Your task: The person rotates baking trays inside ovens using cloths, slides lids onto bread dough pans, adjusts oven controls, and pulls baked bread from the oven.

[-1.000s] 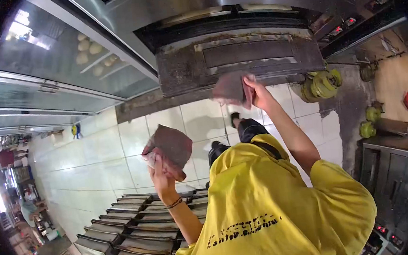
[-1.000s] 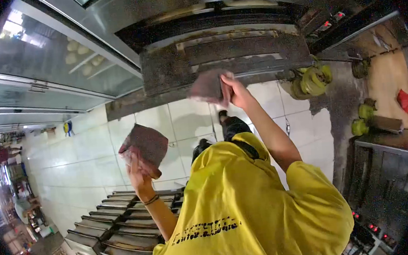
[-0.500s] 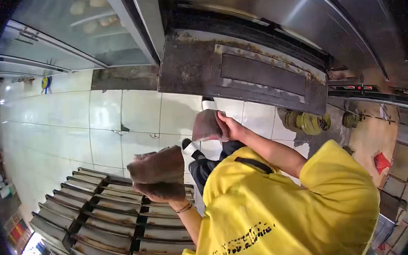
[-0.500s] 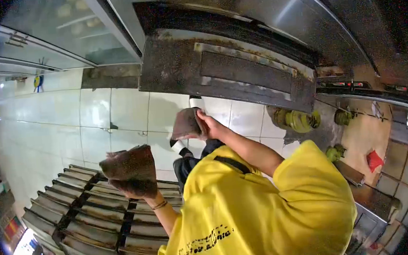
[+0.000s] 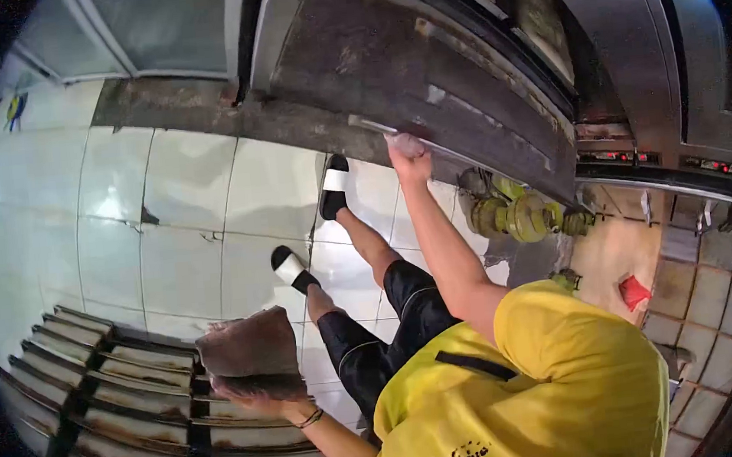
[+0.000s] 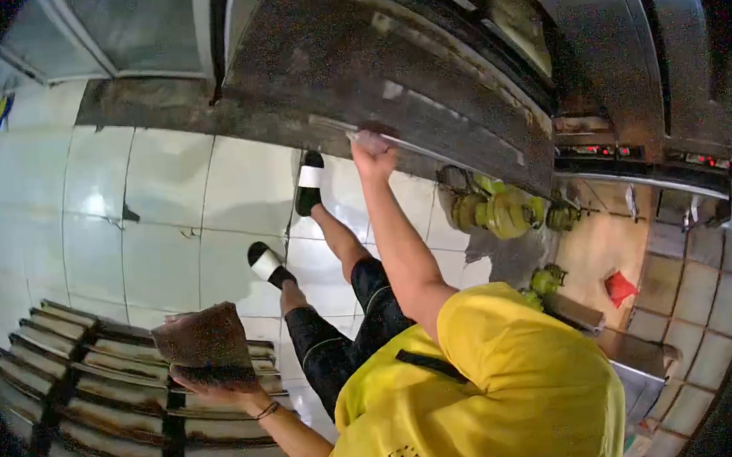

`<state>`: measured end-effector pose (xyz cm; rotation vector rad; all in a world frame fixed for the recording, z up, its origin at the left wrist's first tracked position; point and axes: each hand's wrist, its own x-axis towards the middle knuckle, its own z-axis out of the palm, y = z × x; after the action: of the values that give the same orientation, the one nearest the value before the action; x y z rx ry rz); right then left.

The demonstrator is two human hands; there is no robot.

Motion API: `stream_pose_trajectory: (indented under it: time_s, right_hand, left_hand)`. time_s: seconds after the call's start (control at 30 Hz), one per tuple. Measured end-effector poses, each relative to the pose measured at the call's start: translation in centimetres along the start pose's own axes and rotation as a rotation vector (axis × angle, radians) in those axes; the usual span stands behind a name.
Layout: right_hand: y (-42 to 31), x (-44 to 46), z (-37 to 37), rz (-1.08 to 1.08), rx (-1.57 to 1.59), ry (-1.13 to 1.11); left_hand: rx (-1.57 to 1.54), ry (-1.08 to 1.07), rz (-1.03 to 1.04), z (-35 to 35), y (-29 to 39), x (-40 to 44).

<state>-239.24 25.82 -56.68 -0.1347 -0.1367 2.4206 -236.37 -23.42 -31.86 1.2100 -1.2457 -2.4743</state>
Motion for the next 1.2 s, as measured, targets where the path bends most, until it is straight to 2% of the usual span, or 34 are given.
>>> stream_pose_trajectory:
  time_s: [0.03,0.07,0.1,0.13,0.17,0.2,0.27,0.33,0.37,0.43,0.5,0.57,0.6,0.7,0.77,0.83,0.87,0.9,0.93,0.97,1.03,1.07,1.1,1.13,1.17,1.2]
  right_hand:
    - [0.2,0.5,-0.3,0.026,0.033,-0.047]
    - [0.4,0.8,1.0,0.038,0.07,0.092]
    - [0.9,0.5,3.7,0.021,0.127,0.374]
    - [1.1,0.4,5.4,0.011,0.164,0.52]
    - [1.2,0.2,6.6,0.005,0.218,0.585]
    - [0.8,0.0,6.9,0.092,0.416,0.414]
    - [-0.8,-0.6,9.8,0.168,0.469,0.31]
    - [-1.7,0.3,13.8,0.153,0.255,0.155]
    - [-2.5,1.0,15.3,0.134,0.148,0.082]
    - [-4.9,2.6,18.0,0.164,0.183,0.007]
    - [-1.3,2.7,31.4,-0.119,0.065,0.53]
    - [-1.8,3.8,34.5,-0.08,0.116,0.494]
    - [-3.0,4.8,34.7,-0.048,0.164,0.434]
    - [-5.0,7.1,36.0,0.032,0.357,0.299]
    - [-6.0,8.3,35.7,0.091,0.436,0.155]
    - [-6.3,7.3,39.9,0.02,0.413,0.269]
    - [-6.8,7.8,40.0,0.007,0.366,0.35]
    - [-7.4,8.9,38.8,0.049,0.343,0.08]
    - [-8.3,9.6,37.5,0.049,0.35,0.083]
    - [-8.9,8.6,39.0,0.103,0.339,0.012]
    - [-10.3,9.0,37.8,0.23,0.438,-0.166]
    - [-11.1,8.4,37.5,0.232,0.442,-0.159]
    - [-12.3,7.2,37.4,0.27,0.432,0.023]
    - [-13.5,6.3,37.4,0.31,0.42,0.206]
    - [-14.7,5.5,35.8,0.388,0.445,0.122]
    - [-15.6,4.6,33.1,0.378,0.351,0.034]
  left_hand:
    - [0.051,0.064,0.005,-1.8,0.7,-0.1]
    - [0.103,0.128,0.006,-3.6,1.5,-0.2]
    - [-0.025,0.031,-0.019,-7.4,2.2,1.0]
    - [-0.15,-0.07,-0.044,-10.7,2.8,1.3]
    - [0.438,-0.185,0.271,-12.8,3.1,1.2]
    - [0.986,-0.116,0.646,-14.9,3.3,1.1]
    - [0.955,0.032,0.756,-17.2,3.5,1.8]
    - [0.426,0.048,0.386,-16.5,5.0,1.2]
    - [0.631,-0.033,0.578,-18.2,4.8,1.9]
    - [1.08,-0.194,0.953,-16.2,6.1,0.8]
    - [0.836,-0.278,0.769,-13.5,5.9,0.5]
    - [0.981,-0.479,0.919,-8.9,5.7,-2.1]
    - [0.964,-0.513,0.923,-7.3,5.2,-2.7]
    - [0.144,-0.342,-0.089,0.3,4.5,-6.8]
    - [0.223,-0.357,-0.071,2.1,2.0,-8.2]
    - [0.291,-0.383,-0.095,4.9,-0.1,-11.2]
    - [0.202,-0.587,-0.186,5.0,-1.8,-11.4]
    - [0.222,-0.565,-0.233,5.5,-3.3,-12.3]
    - [0.229,-0.537,-0.277,6.1,-4.9,-13.3]
    - [0.061,-0.566,-0.449,7.1,-6.5,-14.8]
    - [0.015,-0.634,-0.521,7.8,-9.5,-17.8]
    - [-0.004,-0.654,-0.566,7.2,-11.3,-18.3]
    - [-0.034,-0.738,-0.613,7.5,-12.7,-19.3]
    - [-0.039,-0.677,-0.634,7.5,-13.9,-20.5]
    - [-0.045,-0.615,-0.653,8.2,-14.9,-22.2]
    - [0.012,-0.614,-0.611,7.8,-15.8,-22.8]
